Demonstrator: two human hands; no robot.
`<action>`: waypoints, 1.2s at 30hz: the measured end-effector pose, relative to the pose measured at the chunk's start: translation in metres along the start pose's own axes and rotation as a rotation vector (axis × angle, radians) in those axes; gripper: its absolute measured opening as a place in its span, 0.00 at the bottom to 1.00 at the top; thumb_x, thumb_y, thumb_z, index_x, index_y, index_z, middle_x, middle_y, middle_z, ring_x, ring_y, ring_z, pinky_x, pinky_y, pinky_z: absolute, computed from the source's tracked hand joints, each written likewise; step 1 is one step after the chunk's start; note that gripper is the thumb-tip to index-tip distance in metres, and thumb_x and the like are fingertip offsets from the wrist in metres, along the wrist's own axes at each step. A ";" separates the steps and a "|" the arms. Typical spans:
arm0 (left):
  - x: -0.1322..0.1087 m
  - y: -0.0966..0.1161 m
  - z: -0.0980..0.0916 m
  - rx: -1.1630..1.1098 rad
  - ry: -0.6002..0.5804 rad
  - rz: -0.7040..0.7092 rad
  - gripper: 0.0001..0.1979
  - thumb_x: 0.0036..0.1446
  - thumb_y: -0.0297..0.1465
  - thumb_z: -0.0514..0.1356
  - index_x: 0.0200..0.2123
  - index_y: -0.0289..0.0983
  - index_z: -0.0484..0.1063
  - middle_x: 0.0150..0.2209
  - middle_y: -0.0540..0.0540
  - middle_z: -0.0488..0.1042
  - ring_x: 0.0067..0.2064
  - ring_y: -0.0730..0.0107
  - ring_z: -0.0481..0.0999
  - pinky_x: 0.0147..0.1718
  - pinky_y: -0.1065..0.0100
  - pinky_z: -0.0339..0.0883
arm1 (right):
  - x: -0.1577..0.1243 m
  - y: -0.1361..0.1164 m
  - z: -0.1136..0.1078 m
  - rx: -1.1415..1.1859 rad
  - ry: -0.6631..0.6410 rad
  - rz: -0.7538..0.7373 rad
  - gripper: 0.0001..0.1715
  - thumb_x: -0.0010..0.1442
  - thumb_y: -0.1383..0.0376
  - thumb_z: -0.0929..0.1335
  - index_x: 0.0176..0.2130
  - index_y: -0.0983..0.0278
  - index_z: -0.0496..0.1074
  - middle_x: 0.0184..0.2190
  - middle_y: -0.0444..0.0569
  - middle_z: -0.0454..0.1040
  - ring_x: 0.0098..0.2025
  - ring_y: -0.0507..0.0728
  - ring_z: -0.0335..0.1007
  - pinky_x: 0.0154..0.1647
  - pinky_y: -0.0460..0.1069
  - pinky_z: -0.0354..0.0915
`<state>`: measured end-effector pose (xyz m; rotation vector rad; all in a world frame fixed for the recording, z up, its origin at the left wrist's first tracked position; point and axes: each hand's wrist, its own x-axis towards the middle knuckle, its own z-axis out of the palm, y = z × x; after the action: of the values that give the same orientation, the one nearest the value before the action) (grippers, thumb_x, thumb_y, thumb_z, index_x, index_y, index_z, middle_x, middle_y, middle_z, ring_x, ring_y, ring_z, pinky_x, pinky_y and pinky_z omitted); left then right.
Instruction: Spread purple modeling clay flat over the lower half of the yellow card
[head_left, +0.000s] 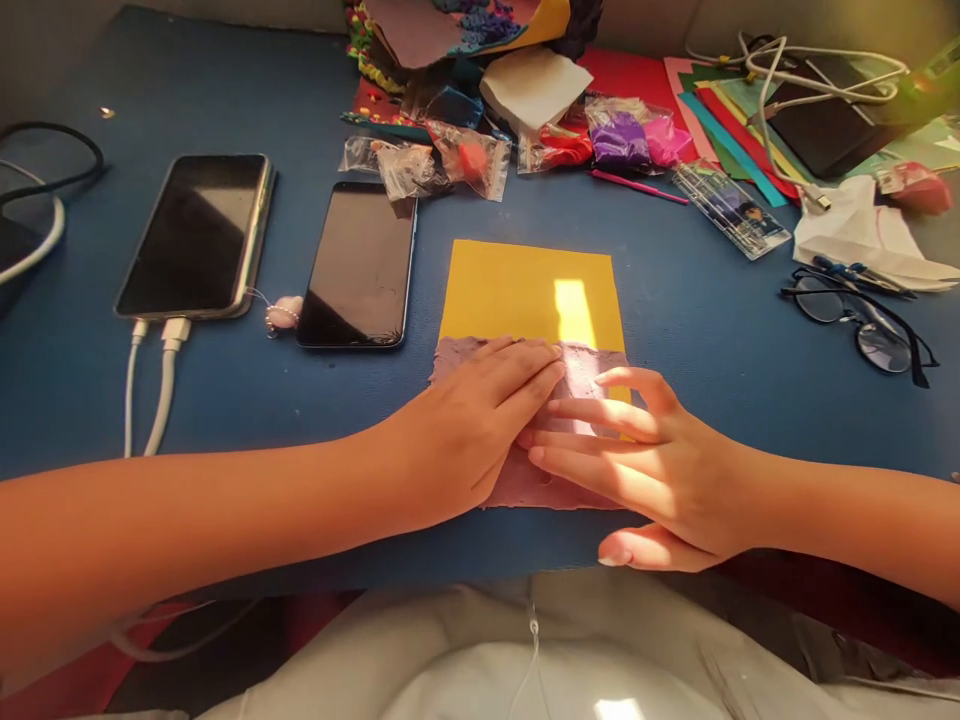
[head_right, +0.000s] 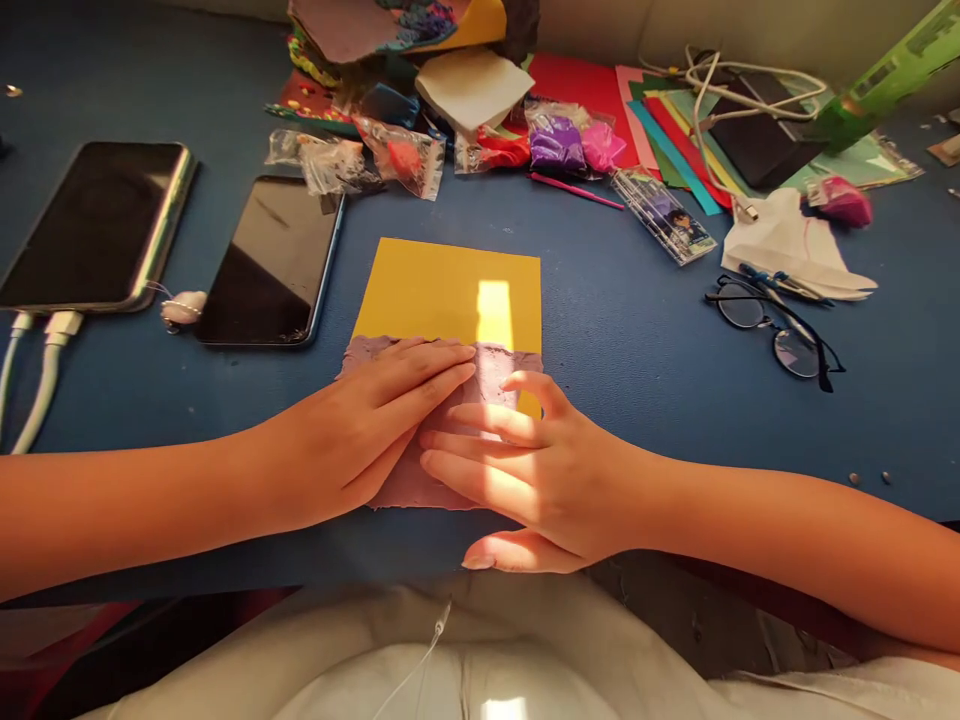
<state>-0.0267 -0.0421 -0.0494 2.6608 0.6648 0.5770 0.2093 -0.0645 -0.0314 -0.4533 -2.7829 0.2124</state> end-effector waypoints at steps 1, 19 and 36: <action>0.001 0.000 0.000 0.004 0.014 0.011 0.20 0.67 0.25 0.45 0.60 0.25 0.60 0.60 0.29 0.66 0.64 0.54 0.63 0.63 0.51 0.60 | 0.001 0.000 0.000 -0.013 -0.012 0.007 0.28 0.71 0.54 0.55 0.54 0.70 0.68 0.50 0.54 0.78 0.60 0.59 0.63 0.60 0.60 0.49; -0.002 -0.001 0.007 -0.006 0.074 0.008 0.23 0.64 0.20 0.44 0.61 0.23 0.59 0.60 0.29 0.65 0.64 0.55 0.62 0.63 0.53 0.61 | -0.003 -0.001 0.000 -0.007 0.076 -0.003 0.24 0.71 0.55 0.54 0.47 0.67 0.70 0.41 0.53 0.79 0.46 0.57 0.71 0.51 0.56 0.59; 0.004 -0.004 -0.008 -0.270 0.032 -0.093 0.24 0.66 0.22 0.43 0.64 0.29 0.56 0.63 0.33 0.64 0.64 0.58 0.63 0.62 0.54 0.63 | 0.021 0.013 0.010 0.040 0.083 -0.084 0.28 0.69 0.59 0.59 0.54 0.82 0.66 0.48 0.66 0.73 0.58 0.66 0.65 0.56 0.62 0.69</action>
<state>-0.0291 -0.0353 -0.0427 2.3628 0.6649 0.6355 0.1911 -0.0467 -0.0371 -0.3265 -2.7050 0.2238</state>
